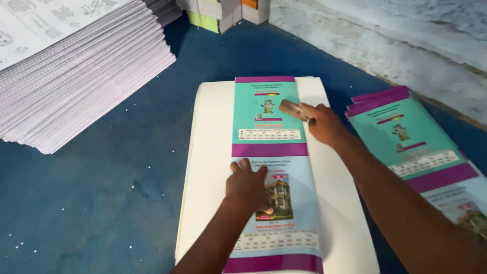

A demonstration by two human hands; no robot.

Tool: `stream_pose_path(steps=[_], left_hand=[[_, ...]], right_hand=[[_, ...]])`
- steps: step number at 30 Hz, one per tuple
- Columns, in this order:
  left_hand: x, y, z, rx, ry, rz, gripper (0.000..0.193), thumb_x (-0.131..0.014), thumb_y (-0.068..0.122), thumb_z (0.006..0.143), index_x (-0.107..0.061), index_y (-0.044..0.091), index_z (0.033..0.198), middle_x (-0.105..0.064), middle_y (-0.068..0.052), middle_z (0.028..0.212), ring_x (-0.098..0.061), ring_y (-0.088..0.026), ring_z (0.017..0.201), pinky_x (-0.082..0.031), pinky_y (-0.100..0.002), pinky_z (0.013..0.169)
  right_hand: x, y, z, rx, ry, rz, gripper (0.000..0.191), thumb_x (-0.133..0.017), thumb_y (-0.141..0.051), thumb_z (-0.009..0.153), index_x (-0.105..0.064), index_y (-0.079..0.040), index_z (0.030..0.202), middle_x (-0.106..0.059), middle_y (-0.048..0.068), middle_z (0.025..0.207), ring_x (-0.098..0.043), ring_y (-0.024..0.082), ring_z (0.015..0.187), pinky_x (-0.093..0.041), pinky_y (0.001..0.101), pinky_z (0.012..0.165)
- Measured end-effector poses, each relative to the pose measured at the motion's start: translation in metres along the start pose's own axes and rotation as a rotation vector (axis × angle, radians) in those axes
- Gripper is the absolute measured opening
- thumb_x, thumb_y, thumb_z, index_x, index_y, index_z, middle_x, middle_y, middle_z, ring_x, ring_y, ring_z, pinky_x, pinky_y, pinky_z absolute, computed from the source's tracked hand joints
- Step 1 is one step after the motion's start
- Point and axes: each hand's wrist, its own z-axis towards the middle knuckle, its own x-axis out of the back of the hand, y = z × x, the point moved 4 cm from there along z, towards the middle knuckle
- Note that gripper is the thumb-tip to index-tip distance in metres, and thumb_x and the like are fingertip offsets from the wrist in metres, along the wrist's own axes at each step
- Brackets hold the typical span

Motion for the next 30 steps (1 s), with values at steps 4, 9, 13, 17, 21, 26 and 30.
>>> stream_pose_path(steps=[4,9,13,17,21,26,30], left_hand=[[-0.003,0.003,-0.012,0.013,-0.005,0.001,0.116,-0.100,0.046,0.056,-0.040,0.028,0.153,-0.034,-0.023,0.150,-0.031,-0.048,0.141,-0.057,-0.052,0.097],[-0.009,0.007,-0.028,0.018,0.013,-0.014,0.117,-0.098,0.046,0.057,-0.037,0.030,0.156,-0.035,-0.022,0.151,-0.032,-0.047,0.143,-0.058,-0.054,0.096],[-0.013,0.009,-0.036,0.051,0.008,-0.014,0.119,-0.099,0.047,0.057,-0.035,0.032,0.156,-0.029,-0.025,0.156,-0.028,-0.049,0.146,-0.056,-0.055,0.099],[-0.017,0.011,-0.044,0.072,0.033,-0.047,0.119,-0.100,0.045,0.057,-0.035,0.035,0.157,-0.024,-0.026,0.160,-0.022,-0.051,0.149,-0.051,-0.057,0.105],[-0.020,0.009,-0.052,0.073,0.045,-0.073,0.120,-0.100,0.043,0.057,-0.035,0.036,0.158,-0.021,-0.026,0.163,-0.020,-0.052,0.151,-0.049,-0.056,0.109],[-0.019,0.010,-0.056,0.080,0.043,-0.103,0.125,-0.102,0.042,0.054,-0.034,0.036,0.158,-0.017,-0.026,0.165,-0.016,-0.051,0.153,-0.047,-0.058,0.110],[-0.017,0.010,-0.058,0.078,0.029,-0.106,0.126,-0.102,0.041,0.053,-0.033,0.037,0.159,-0.018,-0.026,0.165,-0.016,-0.052,0.153,-0.047,-0.059,0.110]], right_hand=[[0.023,-0.034,-0.046,0.036,0.038,-0.002,0.066,-0.057,0.000,0.084,-0.063,-0.030,0.142,-0.066,0.016,0.104,-0.065,0.036,0.094,-0.055,0.0464,0.082],[0.045,-0.076,-0.093,0.003,-0.102,-0.164,0.067,-0.062,-0.004,0.085,-0.059,-0.034,0.144,-0.066,0.011,0.104,-0.064,0.032,0.097,-0.052,0.0484,0.080],[0.067,-0.101,-0.128,0.057,-0.077,-0.084,0.064,-0.061,-0.002,0.084,-0.060,-0.030,0.142,-0.067,0.011,0.104,-0.064,0.032,0.099,-0.052,0.0481,0.079],[0.080,-0.114,-0.156,0.062,-0.143,-0.037,0.064,-0.062,-0.001,0.085,-0.059,-0.027,0.143,-0.067,0.012,0.103,-0.064,0.033,0.097,-0.053,0.0470,0.080],[0.093,-0.133,-0.187,0.115,-0.159,-0.015,0.065,-0.063,0.001,0.083,-0.060,-0.026,0.142,-0.068,0.013,0.101,-0.064,0.033,0.096,-0.053,0.0466,0.082],[0.123,-0.157,-0.227,0.172,-0.266,0.104,0.064,-0.065,0.003,0.083,-0.060,-0.023,0.141,-0.067,0.015,0.101,-0.063,0.033,0.093,-0.052,0.0468,0.081],[0.142,-0.172,-0.251,0.207,-0.383,0.179,0.066,-0.062,0.006,0.083,-0.062,-0.024,0.142,-0.068,0.012,0.099,-0.064,0.031,0.093,-0.051,0.0448,0.083]])
